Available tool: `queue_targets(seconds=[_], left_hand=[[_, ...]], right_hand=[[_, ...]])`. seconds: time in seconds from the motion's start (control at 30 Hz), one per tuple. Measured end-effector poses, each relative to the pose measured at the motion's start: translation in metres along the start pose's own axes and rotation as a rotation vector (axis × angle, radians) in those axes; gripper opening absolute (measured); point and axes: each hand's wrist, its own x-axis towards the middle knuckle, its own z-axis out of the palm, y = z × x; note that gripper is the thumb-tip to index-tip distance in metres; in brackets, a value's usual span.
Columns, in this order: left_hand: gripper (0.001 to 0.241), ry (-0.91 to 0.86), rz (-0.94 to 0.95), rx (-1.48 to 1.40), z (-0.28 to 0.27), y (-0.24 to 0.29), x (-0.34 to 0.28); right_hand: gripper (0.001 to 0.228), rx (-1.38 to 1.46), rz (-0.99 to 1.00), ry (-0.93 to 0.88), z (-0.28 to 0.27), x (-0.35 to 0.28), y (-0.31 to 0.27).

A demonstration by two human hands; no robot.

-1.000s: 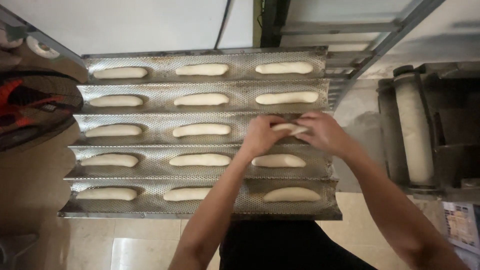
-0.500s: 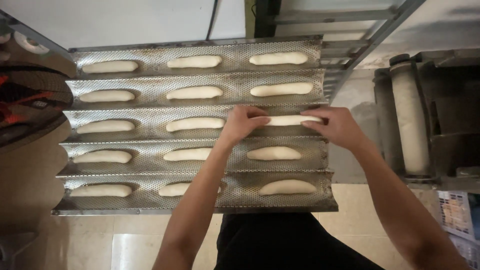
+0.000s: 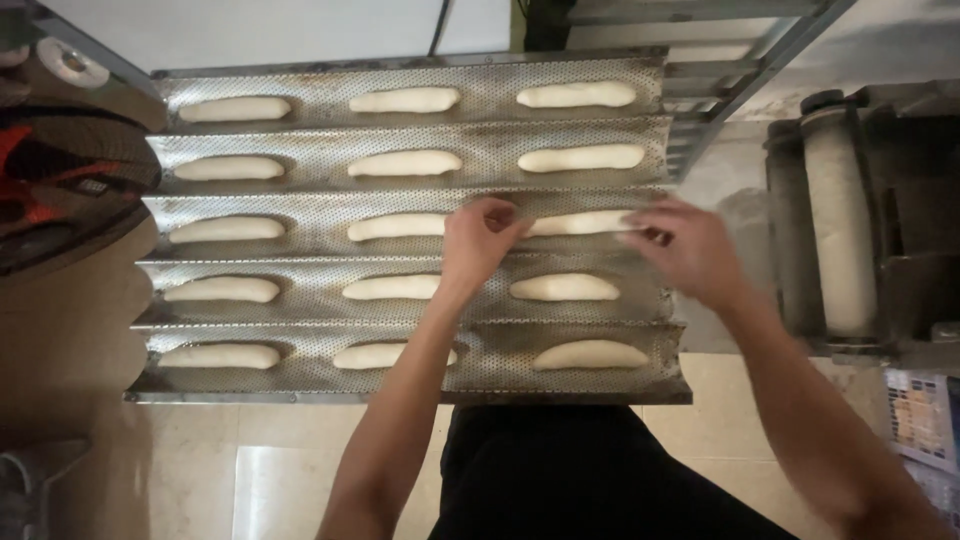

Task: Placing shaped dough pieces onto metal baking trays and loading the trays onto a rack

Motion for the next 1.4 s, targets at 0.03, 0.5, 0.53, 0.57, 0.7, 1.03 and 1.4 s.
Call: queue_targets(seconds=[0.03,0.5,0.53,0.57,0.7,1.03,1.4], left_hand=[[0.038,0.001,0.015,-0.071,-0.005,0.005,-0.009],[0.051,-0.309,0.094,-0.17,-0.006,0.032,-0.073],[0.043,-0.333,0.043,-0.155,-0.002,0.028,-0.068],[0.041,-0.357,-0.007,-0.139,0.003,0.025,-0.063],[0.038,-0.321,0.045,-0.082,-0.006,0.035,-0.067],[0.03,-0.35,0.244,-0.5,-0.014,0.042,-0.068],[0.022,-0.036,0.199,0.14,0.027,-0.02,-0.079]], right_hand=[[0.03,-0.001,-0.029,-0.027,0.008,-0.001,-0.018],[0.028,0.066,-0.27,-0.277,0.038,-0.016,-0.062],[0.042,-0.037,-0.164,-0.309,0.038,-0.023,-0.05],[0.059,-0.14,-0.058,-0.338,0.036,-0.029,-0.037],[0.043,-0.119,-0.209,-0.214,0.055,-0.031,-0.008],[0.043,0.645,0.266,-0.084,0.011,-0.051,-0.017],[0.026,-0.003,0.039,-0.008,0.007,-0.063,0.019]])
